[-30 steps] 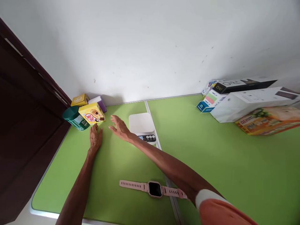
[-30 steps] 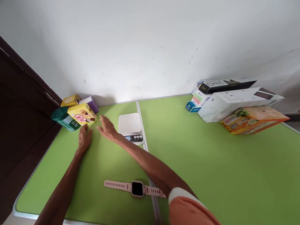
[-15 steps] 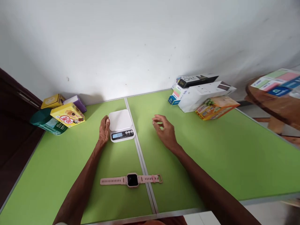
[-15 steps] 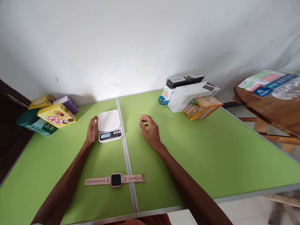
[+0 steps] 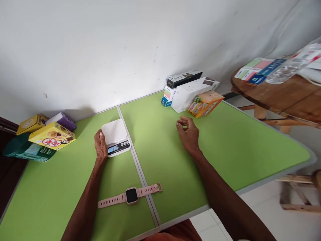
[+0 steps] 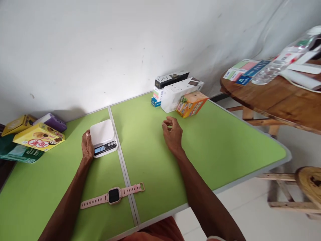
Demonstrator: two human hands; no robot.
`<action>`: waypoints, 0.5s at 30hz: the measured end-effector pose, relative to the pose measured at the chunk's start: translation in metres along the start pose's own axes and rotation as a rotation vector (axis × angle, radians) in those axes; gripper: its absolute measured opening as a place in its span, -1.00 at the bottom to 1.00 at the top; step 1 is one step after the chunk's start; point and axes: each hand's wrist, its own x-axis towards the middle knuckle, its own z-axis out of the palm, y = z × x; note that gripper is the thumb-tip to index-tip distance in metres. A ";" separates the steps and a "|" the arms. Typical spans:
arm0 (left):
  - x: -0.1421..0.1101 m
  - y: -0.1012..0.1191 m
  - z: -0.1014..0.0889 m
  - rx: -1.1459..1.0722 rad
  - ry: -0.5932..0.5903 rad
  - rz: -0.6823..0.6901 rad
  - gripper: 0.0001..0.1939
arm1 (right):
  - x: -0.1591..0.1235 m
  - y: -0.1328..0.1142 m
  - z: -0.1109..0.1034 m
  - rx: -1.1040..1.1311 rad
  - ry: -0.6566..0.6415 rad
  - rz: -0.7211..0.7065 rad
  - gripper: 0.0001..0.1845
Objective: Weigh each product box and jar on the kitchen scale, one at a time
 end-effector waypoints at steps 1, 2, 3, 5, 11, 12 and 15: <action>0.001 -0.001 0.000 -0.003 0.000 -0.002 -0.17 | 0.002 0.002 -0.001 -0.004 0.017 0.004 -0.60; 0.001 -0.002 -0.001 -0.006 0.001 -0.005 -0.16 | 0.004 0.004 -0.002 -0.008 0.035 0.010 -0.60; 0.002 -0.003 -0.001 -0.013 0.002 -0.011 -0.14 | 0.007 0.008 -0.004 -0.010 0.056 0.018 -0.59; 0.005 -0.009 0.000 -0.066 0.005 -0.051 -0.10 | 0.014 0.015 -0.008 -0.020 0.104 0.037 -0.57; 0.006 -0.014 -0.004 -0.234 -0.007 -0.103 -0.07 | 0.043 0.046 -0.025 -0.110 0.302 0.069 -0.45; 0.005 -0.009 -0.007 -0.182 -0.005 -0.064 -0.08 | 0.048 0.051 -0.027 -0.127 0.333 0.064 -0.44; 0.000 0.017 -0.016 -0.004 0.044 0.100 -0.12 | 0.060 0.063 -0.029 -0.167 0.399 0.063 -0.41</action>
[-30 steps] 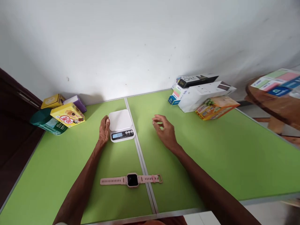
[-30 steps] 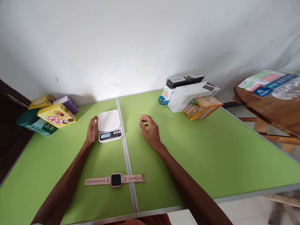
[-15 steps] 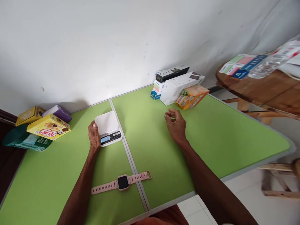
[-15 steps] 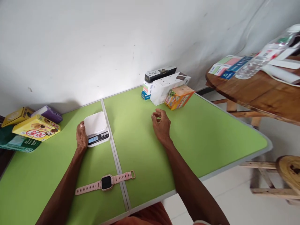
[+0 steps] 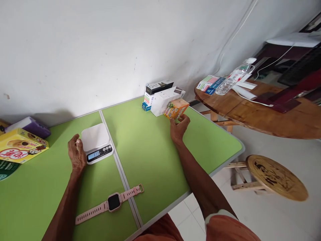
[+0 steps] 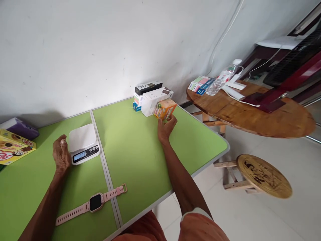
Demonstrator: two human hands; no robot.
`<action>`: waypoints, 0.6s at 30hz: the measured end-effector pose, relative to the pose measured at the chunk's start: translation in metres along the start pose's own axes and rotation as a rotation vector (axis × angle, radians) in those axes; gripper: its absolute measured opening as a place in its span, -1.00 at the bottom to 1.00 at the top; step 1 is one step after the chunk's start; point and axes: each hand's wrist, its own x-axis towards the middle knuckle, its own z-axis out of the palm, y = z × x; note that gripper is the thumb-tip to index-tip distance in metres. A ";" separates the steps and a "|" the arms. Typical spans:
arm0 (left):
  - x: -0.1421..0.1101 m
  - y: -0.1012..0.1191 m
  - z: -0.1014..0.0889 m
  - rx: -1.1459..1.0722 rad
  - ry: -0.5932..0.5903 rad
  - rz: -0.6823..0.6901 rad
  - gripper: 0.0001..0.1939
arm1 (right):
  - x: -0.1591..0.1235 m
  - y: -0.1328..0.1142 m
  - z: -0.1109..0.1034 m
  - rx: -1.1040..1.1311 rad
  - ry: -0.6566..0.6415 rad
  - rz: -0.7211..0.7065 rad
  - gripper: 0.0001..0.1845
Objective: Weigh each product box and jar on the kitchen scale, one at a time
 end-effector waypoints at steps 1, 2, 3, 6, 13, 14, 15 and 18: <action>0.000 0.012 0.000 0.034 0.006 0.056 -0.15 | 0.003 0.003 0.002 -0.010 0.011 0.005 -0.38; -0.001 0.025 0.001 0.048 -0.004 0.103 -0.19 | 0.007 0.005 0.003 -0.018 0.018 0.009 -0.33; -0.002 0.039 0.006 0.043 -0.030 0.137 -0.23 | 0.010 0.007 0.005 -0.026 0.021 0.010 -0.28; -0.011 0.083 0.037 -0.050 -0.191 0.177 -0.36 | 0.021 0.010 0.011 -0.042 0.022 0.003 -0.09; -0.048 0.162 0.162 -0.250 -0.685 0.386 -0.55 | 0.048 0.004 0.023 -0.023 -0.094 0.063 0.17; -0.050 0.169 0.182 -0.273 -0.739 0.400 -0.54 | 0.051 0.003 0.023 -0.026 -0.106 0.079 0.12; -0.052 0.176 0.201 -0.291 -0.788 0.401 -0.50 | 0.053 0.001 0.022 -0.033 -0.113 0.096 0.06; -0.054 0.196 0.255 -0.302 -0.880 0.336 -0.29 | 0.055 -0.005 0.017 -0.057 -0.124 0.130 -0.06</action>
